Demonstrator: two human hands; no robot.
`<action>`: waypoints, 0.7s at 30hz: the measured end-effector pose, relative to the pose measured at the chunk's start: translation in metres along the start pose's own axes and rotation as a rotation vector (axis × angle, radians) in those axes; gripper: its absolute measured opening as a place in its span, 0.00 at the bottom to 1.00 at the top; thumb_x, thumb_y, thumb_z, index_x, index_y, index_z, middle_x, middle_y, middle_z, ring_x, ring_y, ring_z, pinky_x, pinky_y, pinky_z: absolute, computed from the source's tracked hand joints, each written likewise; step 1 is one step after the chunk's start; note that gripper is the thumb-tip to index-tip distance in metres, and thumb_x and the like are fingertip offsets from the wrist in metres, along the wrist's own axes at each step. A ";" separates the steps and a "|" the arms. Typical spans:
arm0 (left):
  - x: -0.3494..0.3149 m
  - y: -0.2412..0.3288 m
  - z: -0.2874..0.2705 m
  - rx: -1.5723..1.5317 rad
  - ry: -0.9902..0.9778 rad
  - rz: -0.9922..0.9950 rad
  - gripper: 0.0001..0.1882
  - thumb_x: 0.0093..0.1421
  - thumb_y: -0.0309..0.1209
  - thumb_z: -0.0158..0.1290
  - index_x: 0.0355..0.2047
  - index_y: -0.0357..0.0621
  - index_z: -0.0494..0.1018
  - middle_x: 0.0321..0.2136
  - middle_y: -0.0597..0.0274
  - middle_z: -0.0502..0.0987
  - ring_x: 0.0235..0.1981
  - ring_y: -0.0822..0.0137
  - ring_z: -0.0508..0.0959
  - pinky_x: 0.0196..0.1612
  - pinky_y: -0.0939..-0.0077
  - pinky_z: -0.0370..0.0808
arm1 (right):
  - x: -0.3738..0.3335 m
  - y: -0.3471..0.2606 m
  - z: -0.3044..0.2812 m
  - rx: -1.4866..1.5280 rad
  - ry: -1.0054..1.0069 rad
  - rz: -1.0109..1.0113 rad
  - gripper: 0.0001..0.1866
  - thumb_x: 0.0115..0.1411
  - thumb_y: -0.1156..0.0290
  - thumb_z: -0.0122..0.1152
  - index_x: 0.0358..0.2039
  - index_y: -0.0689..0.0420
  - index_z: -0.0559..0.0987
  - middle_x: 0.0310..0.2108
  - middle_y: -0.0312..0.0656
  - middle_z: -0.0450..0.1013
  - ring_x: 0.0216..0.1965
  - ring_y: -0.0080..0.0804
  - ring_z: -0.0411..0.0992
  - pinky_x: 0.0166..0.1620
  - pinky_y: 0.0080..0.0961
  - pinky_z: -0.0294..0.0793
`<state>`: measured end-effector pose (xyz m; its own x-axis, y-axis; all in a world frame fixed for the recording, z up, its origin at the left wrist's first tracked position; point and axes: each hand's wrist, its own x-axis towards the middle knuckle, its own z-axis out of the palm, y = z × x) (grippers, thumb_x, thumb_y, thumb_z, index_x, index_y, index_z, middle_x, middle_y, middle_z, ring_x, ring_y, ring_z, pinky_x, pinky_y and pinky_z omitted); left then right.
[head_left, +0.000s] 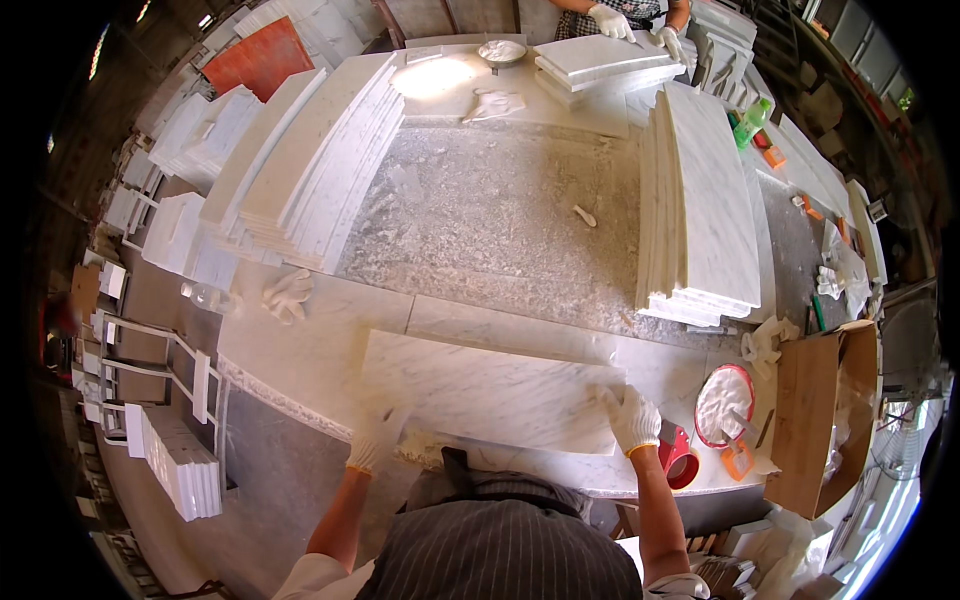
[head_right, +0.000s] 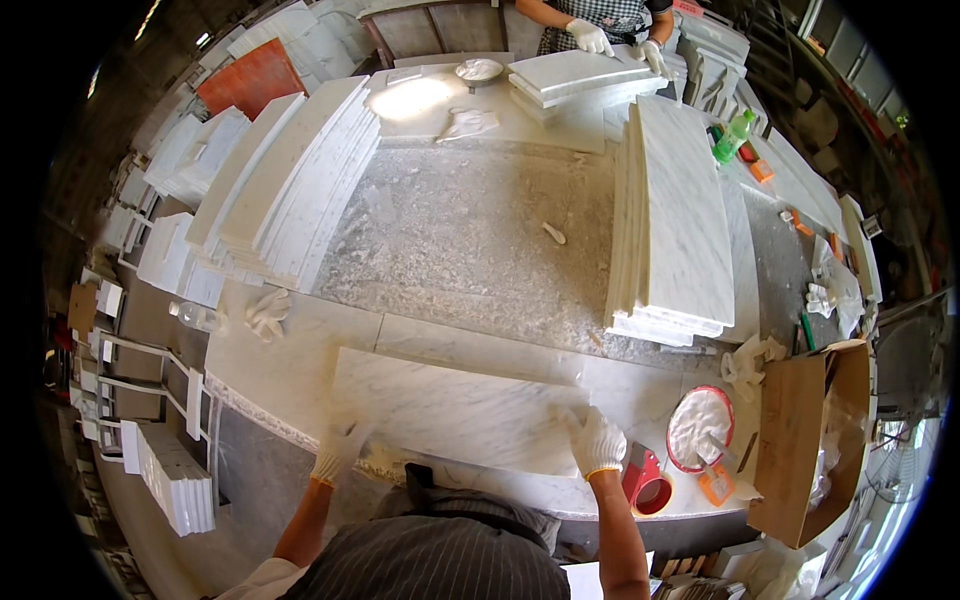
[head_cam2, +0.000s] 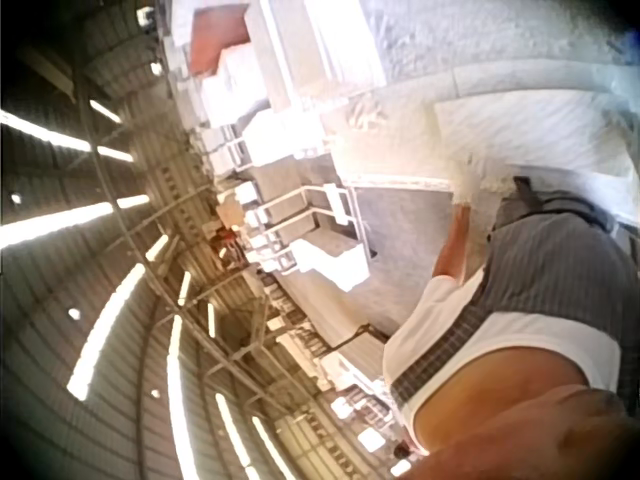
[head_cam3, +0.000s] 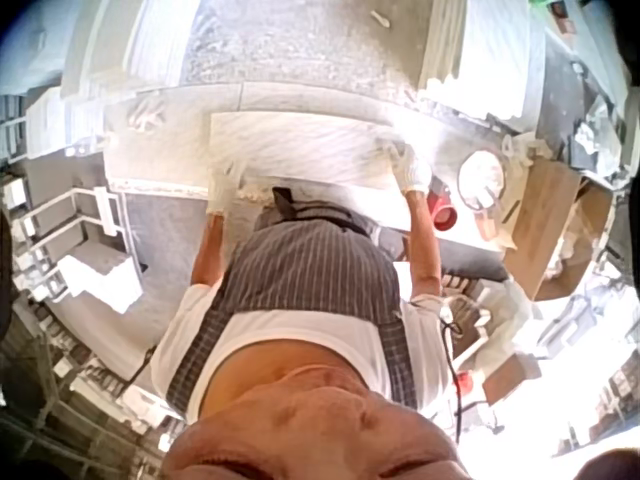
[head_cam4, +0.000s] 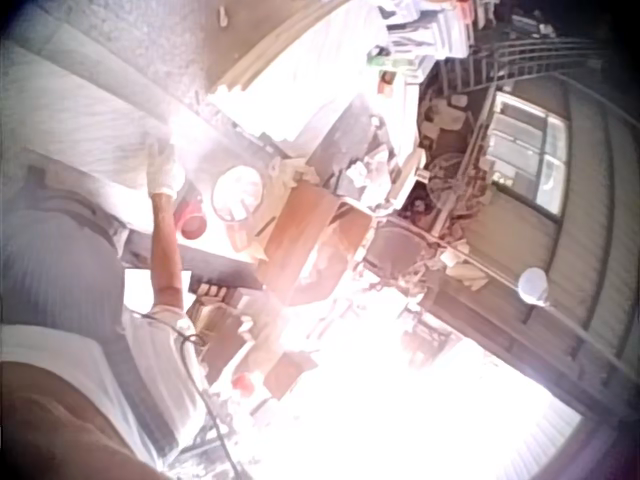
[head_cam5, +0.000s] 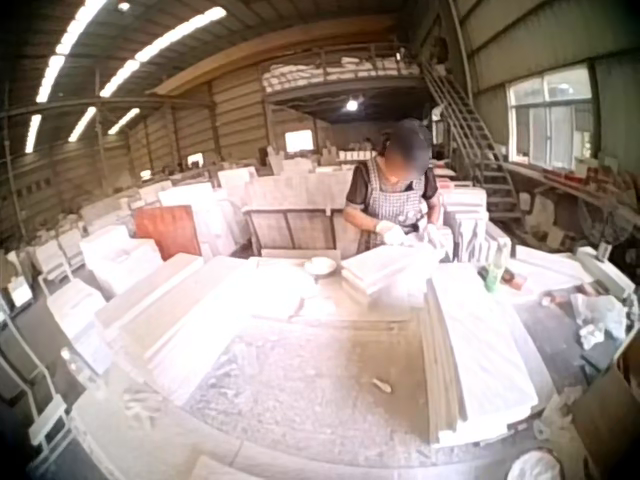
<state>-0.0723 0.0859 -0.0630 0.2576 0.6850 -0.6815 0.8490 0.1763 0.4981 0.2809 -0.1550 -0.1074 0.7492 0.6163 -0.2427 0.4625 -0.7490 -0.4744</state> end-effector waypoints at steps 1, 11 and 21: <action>-0.001 0.013 -0.002 0.074 0.205 0.138 0.21 0.63 0.40 0.53 0.48 0.37 0.73 0.41 0.51 0.79 0.36 0.59 0.80 0.38 0.66 0.75 | 0.001 0.000 -0.002 -0.005 -0.008 -0.013 0.29 0.59 0.39 0.53 0.27 0.57 0.79 0.26 0.52 0.78 0.30 0.57 0.76 0.36 0.50 0.73; 0.052 -0.014 0.002 0.030 0.545 0.454 0.37 0.61 0.38 0.54 0.66 0.37 0.53 0.60 0.42 0.64 0.60 0.47 0.65 0.62 0.59 0.61 | -0.018 -0.007 -0.044 -0.202 0.018 -0.207 0.15 0.64 0.58 0.51 0.31 0.52 0.81 0.25 0.47 0.77 0.27 0.47 0.77 0.31 0.39 0.76; 0.067 -0.030 -0.002 0.024 0.560 0.422 0.36 0.62 0.38 0.53 0.65 0.33 0.55 0.59 0.42 0.66 0.59 0.50 0.67 0.61 0.63 0.62 | -0.029 -0.001 -0.040 0.387 0.424 -0.159 0.19 0.67 0.63 0.54 0.53 0.61 0.75 0.43 0.57 0.77 0.42 0.48 0.78 0.43 0.37 0.75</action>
<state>-0.0811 0.1273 -0.1223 0.2966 0.9537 -0.0510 0.7406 -0.1960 0.6427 0.2781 -0.1816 -0.0658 0.8457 0.5033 0.1776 0.4376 -0.4633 -0.7707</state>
